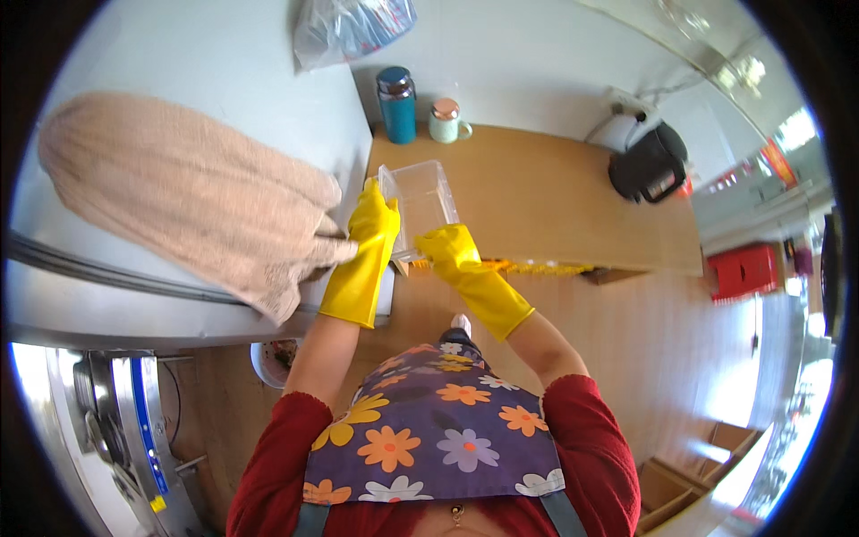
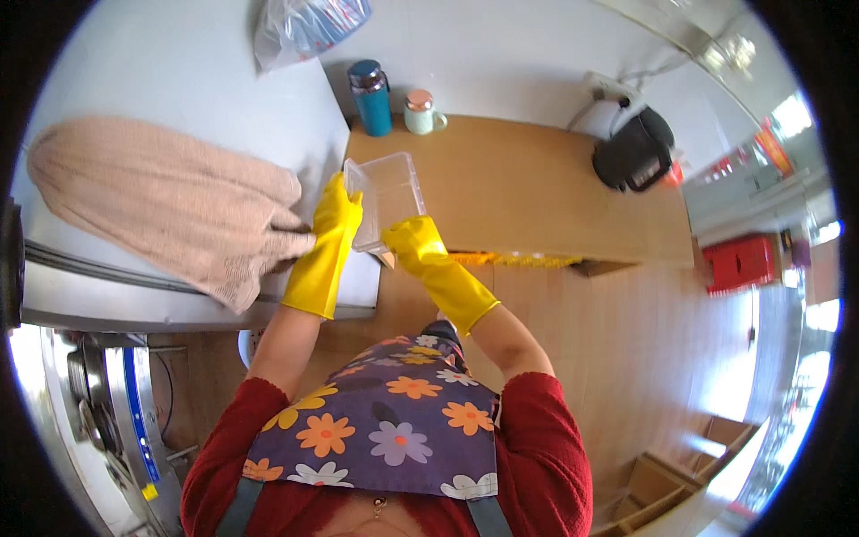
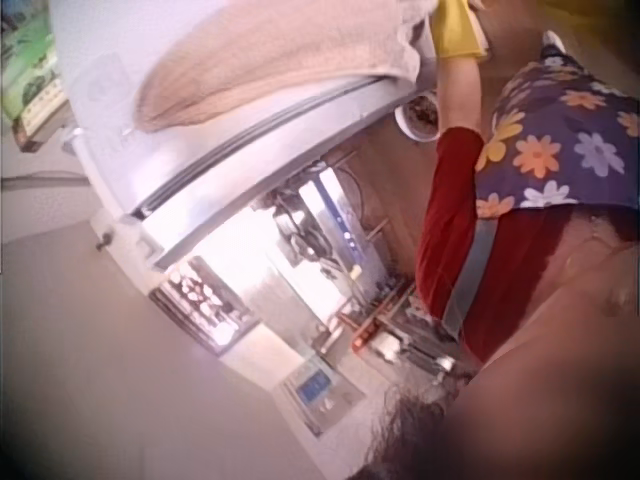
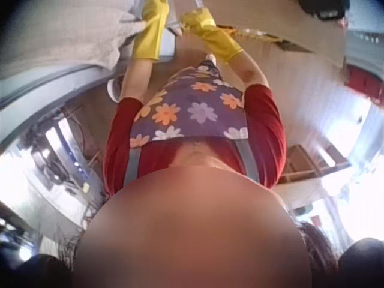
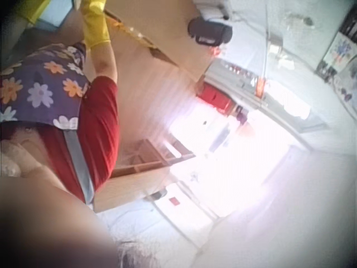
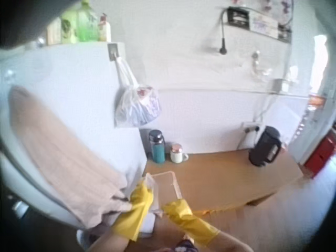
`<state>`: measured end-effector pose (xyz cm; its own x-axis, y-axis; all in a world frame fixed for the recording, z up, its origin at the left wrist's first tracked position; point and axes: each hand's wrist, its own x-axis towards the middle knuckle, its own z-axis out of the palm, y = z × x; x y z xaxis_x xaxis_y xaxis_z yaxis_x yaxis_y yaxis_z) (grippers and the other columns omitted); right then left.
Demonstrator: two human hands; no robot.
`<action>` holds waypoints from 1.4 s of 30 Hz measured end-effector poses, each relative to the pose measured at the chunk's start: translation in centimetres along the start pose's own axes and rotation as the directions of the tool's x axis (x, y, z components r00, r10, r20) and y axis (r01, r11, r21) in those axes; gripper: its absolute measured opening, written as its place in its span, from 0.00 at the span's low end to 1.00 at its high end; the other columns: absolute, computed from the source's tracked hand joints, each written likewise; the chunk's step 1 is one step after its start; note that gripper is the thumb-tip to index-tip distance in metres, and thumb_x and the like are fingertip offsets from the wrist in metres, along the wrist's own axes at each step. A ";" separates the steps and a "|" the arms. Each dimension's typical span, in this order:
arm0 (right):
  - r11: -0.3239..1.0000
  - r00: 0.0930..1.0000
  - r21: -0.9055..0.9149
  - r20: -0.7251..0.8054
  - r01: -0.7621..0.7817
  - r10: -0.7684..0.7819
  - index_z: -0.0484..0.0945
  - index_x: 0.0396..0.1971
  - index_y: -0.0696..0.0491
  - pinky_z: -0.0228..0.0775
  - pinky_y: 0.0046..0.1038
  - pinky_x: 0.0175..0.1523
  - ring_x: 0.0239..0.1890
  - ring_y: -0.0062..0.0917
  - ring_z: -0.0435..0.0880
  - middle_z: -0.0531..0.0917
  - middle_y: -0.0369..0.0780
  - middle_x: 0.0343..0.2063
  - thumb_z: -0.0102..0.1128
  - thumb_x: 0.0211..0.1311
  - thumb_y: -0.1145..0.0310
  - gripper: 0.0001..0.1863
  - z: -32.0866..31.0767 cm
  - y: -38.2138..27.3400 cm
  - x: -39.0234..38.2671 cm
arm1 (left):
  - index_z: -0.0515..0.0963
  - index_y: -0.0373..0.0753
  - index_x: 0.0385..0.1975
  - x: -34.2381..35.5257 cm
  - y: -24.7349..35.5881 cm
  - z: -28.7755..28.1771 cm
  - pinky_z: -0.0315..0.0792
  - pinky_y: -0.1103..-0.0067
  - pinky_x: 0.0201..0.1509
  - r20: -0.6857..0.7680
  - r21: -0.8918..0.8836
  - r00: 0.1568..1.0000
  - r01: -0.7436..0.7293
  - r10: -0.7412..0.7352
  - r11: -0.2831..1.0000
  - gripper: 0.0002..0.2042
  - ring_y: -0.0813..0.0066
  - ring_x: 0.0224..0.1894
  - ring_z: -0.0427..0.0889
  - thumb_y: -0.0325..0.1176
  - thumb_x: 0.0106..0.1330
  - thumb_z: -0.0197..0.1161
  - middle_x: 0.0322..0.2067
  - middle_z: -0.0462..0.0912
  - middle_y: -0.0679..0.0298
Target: The person washes a plastic container and a cloth in a double-basin sink, then wrings the cloth and wipes a large wooden table and a small side table. The person also briefly handles a metal pot lid on a stainless steel counter.
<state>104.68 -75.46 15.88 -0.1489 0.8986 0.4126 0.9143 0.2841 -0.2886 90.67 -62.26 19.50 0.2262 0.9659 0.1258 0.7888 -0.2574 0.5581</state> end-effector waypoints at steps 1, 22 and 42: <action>0.998 0.998 -0.049 0.065 0.025 -0.022 0.86 0.34 0.43 0.78 0.38 0.39 0.34 0.39 0.86 0.86 0.40 0.29 0.61 0.56 0.63 0.08 0.8 1.0 1.6 | 0.68 0.37 0.66 1.0 0.4 -0.1 0.71 0.59 0.66 0.003 0.003 0.999 0.046 -0.046 0.999 0.31 0.44 0.63 0.76 0.42 0.66 0.69 0.63 0.75 0.45; 0.911 0.998 0.409 -0.006 0.057 -0.060 0.84 0.42 0.51 0.75 0.47 0.45 0.41 0.52 0.83 0.85 0.52 0.36 0.61 0.69 0.54 0.15 0.6 0.5 15.0 | 0.73 0.40 0.66 -34.2 -21.3 -2.7 0.70 0.61 0.68 -0.048 -0.243 0.888 0.433 -0.457 0.868 0.27 0.47 0.64 0.75 0.37 0.67 0.67 0.62 0.78 0.47; 0.962 0.037 0.091 0.996 -0.257 -0.084 0.86 0.49 0.52 0.76 0.31 0.45 0.38 0.28 0.86 0.89 0.38 0.38 0.65 0.67 0.51 0.21 32.7 -19.3 -12.7 | 0.73 0.44 0.66 -67.9 -44.4 -25.4 0.77 0.73 0.56 0.057 -0.488 0.059 0.873 -0.997 0.023 0.22 0.67 0.52 0.83 0.36 0.74 0.62 0.62 0.79 0.56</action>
<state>76.62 -81.45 -12.00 -0.4573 0.3425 -0.8207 0.8839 0.0730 -0.4620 25.81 -115.74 7.01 -0.7403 0.3116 -0.5957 -0.0631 0.8500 0.5230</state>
